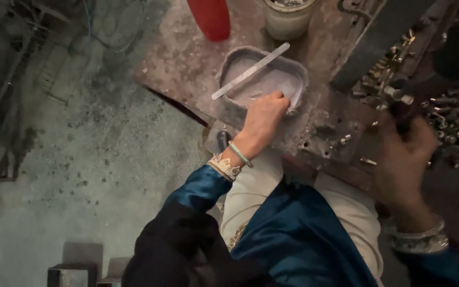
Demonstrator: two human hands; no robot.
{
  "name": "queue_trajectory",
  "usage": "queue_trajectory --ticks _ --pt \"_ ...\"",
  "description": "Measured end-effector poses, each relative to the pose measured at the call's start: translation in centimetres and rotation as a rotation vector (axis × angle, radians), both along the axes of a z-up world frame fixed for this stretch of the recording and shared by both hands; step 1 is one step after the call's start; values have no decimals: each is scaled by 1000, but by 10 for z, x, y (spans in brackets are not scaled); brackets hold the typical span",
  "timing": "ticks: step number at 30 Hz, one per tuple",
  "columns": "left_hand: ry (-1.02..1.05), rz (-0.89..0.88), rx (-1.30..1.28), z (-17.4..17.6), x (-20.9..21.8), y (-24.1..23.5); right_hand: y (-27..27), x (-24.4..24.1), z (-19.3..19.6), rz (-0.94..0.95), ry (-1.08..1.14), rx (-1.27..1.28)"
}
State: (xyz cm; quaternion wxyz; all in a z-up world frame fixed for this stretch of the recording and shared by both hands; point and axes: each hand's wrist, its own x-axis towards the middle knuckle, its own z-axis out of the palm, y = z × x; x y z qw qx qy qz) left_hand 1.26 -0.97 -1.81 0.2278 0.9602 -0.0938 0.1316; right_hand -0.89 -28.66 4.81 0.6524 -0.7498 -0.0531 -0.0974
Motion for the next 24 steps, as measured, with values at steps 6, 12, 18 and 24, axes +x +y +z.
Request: queue_trajectory --ticks 6,12,18,24 --pt "1 -93 -364 21 5 26 7 -3 18 65 135 240" --pt "539 -56 -1171 24 -17 29 -15 20 -8 144 -24 -10" --pt "257 -41 -1113 15 -84 -64 -4 12 8 176 -21 179" --pt "-49 -35 -699 20 -100 -87 -22 27 -23 227 15 122"
